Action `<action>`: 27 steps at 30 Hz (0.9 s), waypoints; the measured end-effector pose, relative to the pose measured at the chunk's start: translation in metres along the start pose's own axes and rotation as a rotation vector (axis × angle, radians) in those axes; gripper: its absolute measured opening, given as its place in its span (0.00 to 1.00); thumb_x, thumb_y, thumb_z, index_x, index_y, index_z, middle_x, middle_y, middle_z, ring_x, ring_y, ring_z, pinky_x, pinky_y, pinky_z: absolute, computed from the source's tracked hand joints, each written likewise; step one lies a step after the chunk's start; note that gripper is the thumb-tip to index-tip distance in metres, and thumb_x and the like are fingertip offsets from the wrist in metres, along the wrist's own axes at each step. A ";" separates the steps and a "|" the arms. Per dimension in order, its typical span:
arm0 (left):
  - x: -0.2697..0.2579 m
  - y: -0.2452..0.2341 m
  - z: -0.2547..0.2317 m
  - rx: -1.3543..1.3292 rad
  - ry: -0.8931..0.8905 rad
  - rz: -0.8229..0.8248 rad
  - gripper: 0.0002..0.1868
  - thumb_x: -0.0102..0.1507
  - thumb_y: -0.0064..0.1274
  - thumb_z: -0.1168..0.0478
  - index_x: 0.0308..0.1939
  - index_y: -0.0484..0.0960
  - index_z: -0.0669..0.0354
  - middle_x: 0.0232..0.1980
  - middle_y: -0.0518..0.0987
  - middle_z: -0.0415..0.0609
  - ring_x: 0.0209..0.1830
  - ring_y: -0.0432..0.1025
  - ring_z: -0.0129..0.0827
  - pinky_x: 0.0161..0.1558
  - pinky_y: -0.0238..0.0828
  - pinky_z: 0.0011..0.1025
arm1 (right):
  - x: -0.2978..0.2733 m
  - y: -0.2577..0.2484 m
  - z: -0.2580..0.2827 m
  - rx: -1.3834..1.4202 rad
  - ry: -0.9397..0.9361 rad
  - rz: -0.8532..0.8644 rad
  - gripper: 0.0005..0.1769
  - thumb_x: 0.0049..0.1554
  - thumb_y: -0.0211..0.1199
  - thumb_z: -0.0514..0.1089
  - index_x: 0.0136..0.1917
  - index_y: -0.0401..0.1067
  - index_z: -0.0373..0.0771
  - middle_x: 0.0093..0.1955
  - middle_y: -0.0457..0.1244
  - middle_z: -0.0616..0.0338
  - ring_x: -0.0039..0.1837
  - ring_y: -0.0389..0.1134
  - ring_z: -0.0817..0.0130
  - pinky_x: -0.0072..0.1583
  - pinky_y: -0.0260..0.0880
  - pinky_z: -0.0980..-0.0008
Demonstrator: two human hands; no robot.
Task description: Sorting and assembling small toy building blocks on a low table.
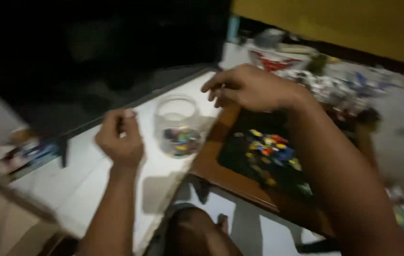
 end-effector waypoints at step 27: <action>-0.160 0.279 -0.211 -0.204 0.274 1.209 0.07 0.59 0.56 0.60 0.39 0.81 0.56 0.37 0.80 0.50 0.42 0.76 0.48 0.42 0.73 0.45 | -0.328 0.153 -0.121 -0.007 0.634 -0.853 0.19 0.48 0.74 0.47 0.51 0.79 0.38 0.47 0.68 0.52 0.52 0.69 0.52 0.54 0.68 0.57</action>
Point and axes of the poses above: each hand's wrist, its own x-axis towards the middle knuckle, its own y-axis out of the palm, z = x × y, the point moved 6 cm from there along x, towards the middle knuckle
